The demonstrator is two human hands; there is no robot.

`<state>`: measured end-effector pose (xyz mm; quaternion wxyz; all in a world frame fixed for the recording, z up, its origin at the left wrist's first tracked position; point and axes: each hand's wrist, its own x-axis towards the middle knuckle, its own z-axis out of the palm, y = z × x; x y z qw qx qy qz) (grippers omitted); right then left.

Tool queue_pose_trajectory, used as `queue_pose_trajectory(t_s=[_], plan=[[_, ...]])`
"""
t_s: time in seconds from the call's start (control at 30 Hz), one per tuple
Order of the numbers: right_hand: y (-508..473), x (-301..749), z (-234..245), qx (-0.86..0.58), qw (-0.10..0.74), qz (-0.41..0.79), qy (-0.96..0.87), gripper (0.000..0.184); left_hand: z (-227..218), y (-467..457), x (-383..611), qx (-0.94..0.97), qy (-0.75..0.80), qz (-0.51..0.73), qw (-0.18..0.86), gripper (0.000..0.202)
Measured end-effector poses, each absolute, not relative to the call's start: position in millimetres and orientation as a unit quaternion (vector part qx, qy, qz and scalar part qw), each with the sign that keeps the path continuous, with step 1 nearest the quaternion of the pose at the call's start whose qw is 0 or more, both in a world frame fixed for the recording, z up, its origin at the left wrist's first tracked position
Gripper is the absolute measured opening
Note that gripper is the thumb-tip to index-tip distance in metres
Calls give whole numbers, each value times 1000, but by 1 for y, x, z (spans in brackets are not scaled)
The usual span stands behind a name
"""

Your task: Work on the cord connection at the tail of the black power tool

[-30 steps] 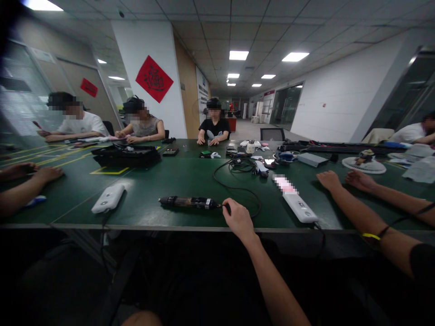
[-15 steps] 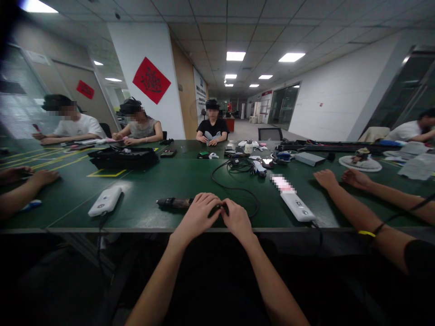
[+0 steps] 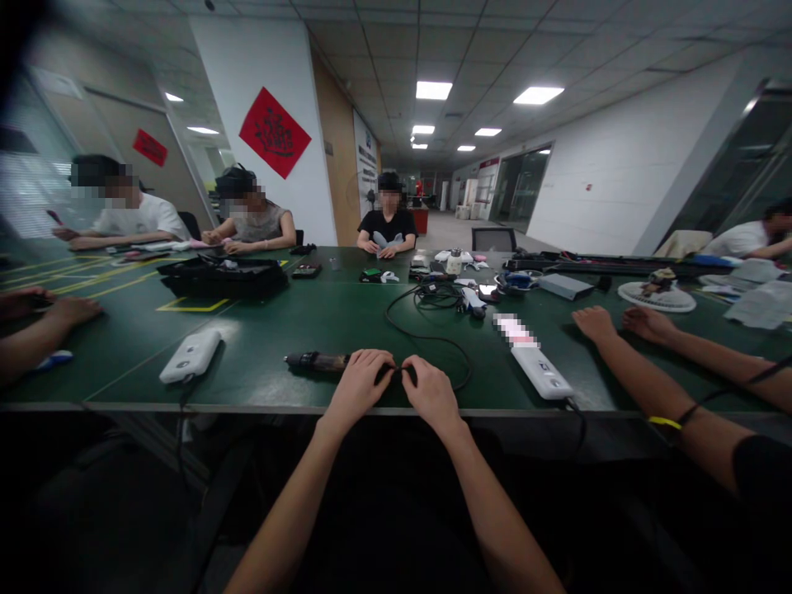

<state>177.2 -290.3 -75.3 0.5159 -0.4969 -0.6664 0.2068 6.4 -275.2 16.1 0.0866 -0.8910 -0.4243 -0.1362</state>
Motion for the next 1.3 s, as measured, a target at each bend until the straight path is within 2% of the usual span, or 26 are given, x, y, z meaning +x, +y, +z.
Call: queue_pose_trajectory(t_s=[0.2, 0.4, 0.57, 0.73, 0.93, 1.3], plan=[[-291, 177, -75, -497, 521, 203, -664, 15, 16, -274, 7, -894, -417, -129, 96, 13], [-291, 178, -74, -498, 525, 201, -660, 14, 15, -274, 10, -889, -428, -131, 98, 6], [-291, 177, -75, -497, 526, 200, -660, 15, 16, -276, 10, -891, -424, -131, 92, 13], [-291, 177, -75, -498, 526, 198, -660, 15, 16, -276, 10, -886, -435, -133, 88, 9], [-292, 176, -74, -499, 522, 197, -663, 15, 18, -277, 10, -892, -425, -132, 80, 14], [-293, 178, -72, -497, 520, 200, -666, 15, 18, -278, 10, -888, -433, -134, 77, 13]])
